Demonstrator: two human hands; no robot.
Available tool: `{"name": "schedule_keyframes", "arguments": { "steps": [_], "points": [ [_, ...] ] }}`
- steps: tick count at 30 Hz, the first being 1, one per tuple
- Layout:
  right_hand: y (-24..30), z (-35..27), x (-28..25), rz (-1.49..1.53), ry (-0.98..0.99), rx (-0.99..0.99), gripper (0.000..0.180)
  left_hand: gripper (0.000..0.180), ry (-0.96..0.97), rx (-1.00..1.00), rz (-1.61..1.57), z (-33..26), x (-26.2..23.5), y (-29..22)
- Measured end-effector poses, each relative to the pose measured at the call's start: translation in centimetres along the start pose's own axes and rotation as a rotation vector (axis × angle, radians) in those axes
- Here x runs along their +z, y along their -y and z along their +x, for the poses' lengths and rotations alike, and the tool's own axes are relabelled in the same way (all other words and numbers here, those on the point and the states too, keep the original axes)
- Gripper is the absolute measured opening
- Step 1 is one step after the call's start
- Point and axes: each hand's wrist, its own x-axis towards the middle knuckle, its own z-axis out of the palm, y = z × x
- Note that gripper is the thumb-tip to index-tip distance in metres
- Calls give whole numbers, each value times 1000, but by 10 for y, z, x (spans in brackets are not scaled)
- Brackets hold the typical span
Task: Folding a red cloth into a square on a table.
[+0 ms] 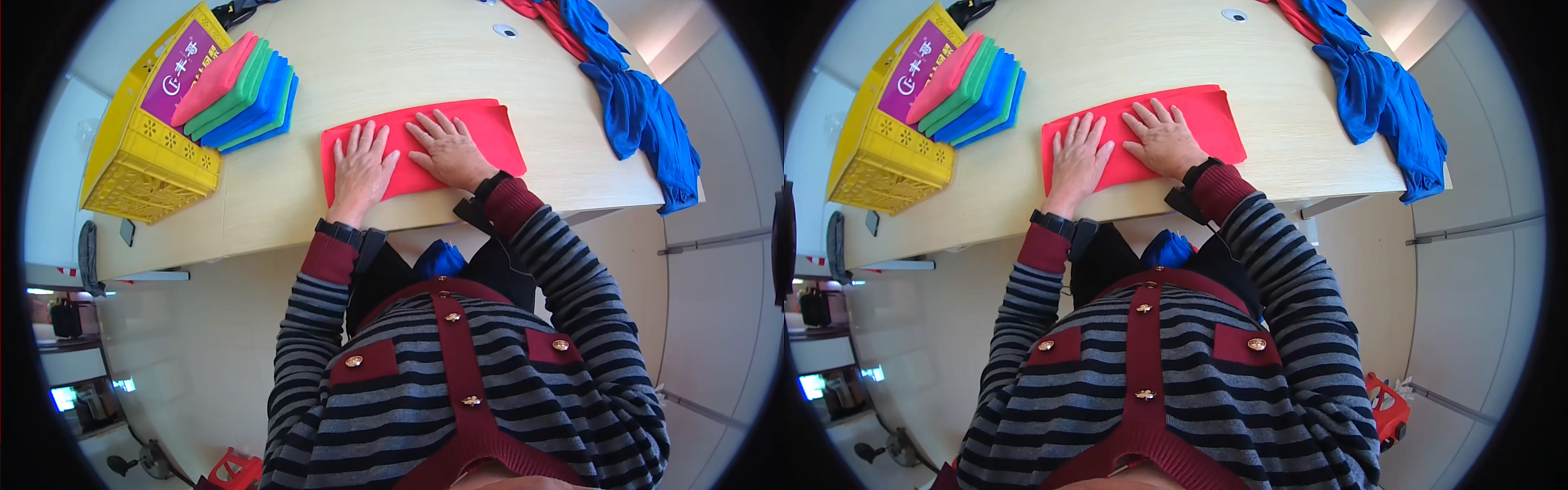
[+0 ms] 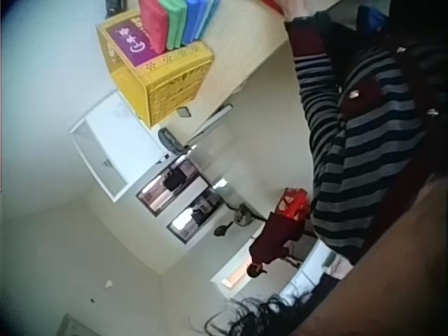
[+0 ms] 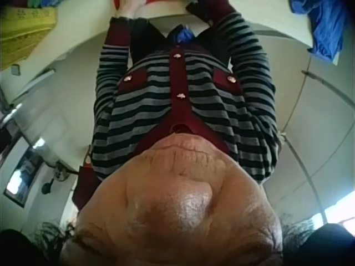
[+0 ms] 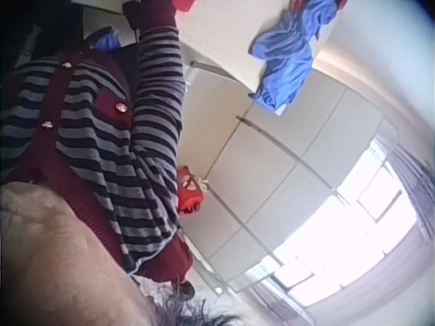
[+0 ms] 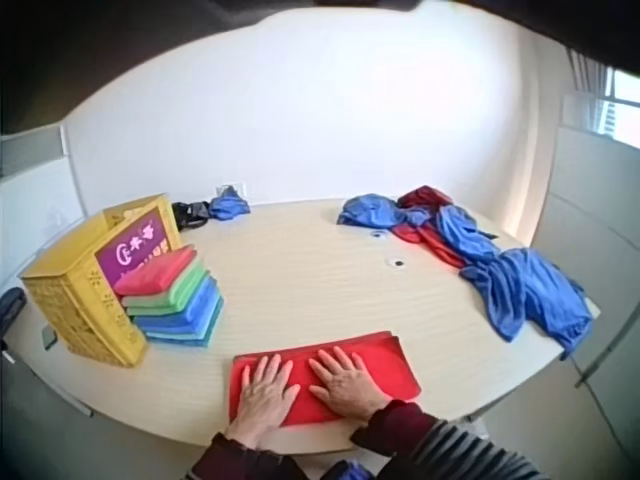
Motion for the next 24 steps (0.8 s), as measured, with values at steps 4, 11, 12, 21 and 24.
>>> {"name": "schedule_keyframes", "arguments": {
  "steps": [4,11,12,21,24],
  "points": [
    [-39,0,6,-46,-46,49,65,57,-11,-6,20,4,-1,-6],
    [-80,-3,-7,-129,-19,172,68,58,26,-8,74,-5,2,6],
    [-82,-5,-6,-107,-30,188,68,58,19,1,71,-3,1,7],
    [-76,-40,-3,-76,-107,240,66,59,91,101,45,6,-11,35],
    [-62,-46,-14,-108,-71,267,66,59,97,136,46,4,-11,45]
  ]
}}
